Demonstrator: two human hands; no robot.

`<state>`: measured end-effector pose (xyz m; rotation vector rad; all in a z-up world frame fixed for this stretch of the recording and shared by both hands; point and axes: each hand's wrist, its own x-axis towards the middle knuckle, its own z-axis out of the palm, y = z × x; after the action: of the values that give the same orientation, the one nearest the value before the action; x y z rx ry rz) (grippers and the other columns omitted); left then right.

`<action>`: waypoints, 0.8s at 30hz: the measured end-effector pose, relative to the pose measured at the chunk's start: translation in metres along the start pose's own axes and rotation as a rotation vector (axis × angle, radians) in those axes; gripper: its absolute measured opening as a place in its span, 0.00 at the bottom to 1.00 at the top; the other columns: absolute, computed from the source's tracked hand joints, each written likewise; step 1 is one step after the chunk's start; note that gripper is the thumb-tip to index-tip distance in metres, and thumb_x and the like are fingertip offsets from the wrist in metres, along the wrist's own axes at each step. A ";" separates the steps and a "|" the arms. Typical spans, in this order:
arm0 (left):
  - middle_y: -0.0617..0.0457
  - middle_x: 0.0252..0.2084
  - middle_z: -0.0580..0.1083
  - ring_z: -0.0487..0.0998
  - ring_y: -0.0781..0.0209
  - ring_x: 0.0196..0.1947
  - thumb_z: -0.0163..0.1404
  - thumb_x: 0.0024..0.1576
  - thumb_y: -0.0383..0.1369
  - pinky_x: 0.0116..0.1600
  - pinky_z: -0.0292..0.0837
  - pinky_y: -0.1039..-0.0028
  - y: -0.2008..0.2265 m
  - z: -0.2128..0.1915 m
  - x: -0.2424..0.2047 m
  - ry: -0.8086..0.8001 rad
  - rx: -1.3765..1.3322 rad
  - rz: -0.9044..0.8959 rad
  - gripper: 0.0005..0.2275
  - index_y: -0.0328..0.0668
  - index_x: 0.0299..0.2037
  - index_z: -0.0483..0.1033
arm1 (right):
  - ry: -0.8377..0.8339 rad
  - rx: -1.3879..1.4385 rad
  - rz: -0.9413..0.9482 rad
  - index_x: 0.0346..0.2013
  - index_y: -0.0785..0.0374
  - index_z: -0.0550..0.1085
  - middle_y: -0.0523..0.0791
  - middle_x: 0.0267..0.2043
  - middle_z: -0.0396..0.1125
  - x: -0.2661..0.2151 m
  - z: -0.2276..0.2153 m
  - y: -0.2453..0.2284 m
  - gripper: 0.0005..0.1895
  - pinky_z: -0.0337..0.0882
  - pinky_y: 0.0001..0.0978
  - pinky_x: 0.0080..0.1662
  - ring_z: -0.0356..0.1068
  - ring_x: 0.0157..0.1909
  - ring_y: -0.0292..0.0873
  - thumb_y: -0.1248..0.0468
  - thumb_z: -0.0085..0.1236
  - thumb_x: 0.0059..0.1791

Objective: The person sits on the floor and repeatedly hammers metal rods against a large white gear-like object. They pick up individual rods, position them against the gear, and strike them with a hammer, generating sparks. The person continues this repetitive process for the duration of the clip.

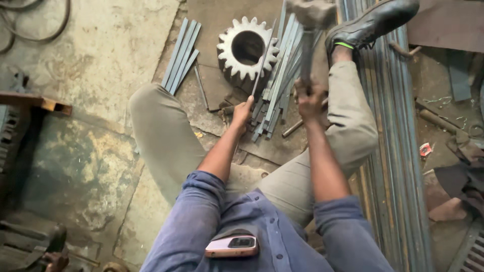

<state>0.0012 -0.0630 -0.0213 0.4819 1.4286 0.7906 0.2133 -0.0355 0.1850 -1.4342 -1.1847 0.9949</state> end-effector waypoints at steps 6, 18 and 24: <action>0.56 0.24 0.68 0.64 0.65 0.24 0.53 0.59 0.56 0.30 0.61 0.69 -0.004 -0.014 -0.024 0.046 0.091 0.027 0.25 0.40 0.26 0.74 | 0.044 -0.475 0.009 0.27 0.65 0.75 0.40 0.18 0.62 -0.014 0.011 0.093 0.23 0.61 0.35 0.26 0.61 0.21 0.37 0.48 0.63 0.54; 0.40 0.31 0.80 0.82 0.40 0.36 0.45 0.59 0.58 0.44 0.73 0.53 0.022 -0.016 -0.109 0.226 0.839 0.149 0.25 0.42 0.40 0.80 | 0.083 0.239 -0.176 0.34 0.61 0.72 0.37 0.23 0.61 0.030 -0.002 -0.049 0.25 0.57 0.26 0.23 0.60 0.21 0.31 0.41 0.55 0.56; 0.47 0.21 0.79 0.84 0.51 0.26 0.42 0.60 0.57 0.41 0.76 0.60 0.041 -0.013 -0.141 0.117 0.764 -0.007 0.24 0.44 0.42 0.79 | 0.034 -0.274 0.112 0.24 0.57 0.71 0.35 0.18 0.62 0.028 0.002 0.049 0.27 0.58 0.32 0.25 0.61 0.20 0.32 0.42 0.51 0.58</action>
<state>-0.0141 -0.1406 0.1032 1.0187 1.8240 0.2384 0.2247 -0.0090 0.1363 -1.7425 -1.2634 0.9054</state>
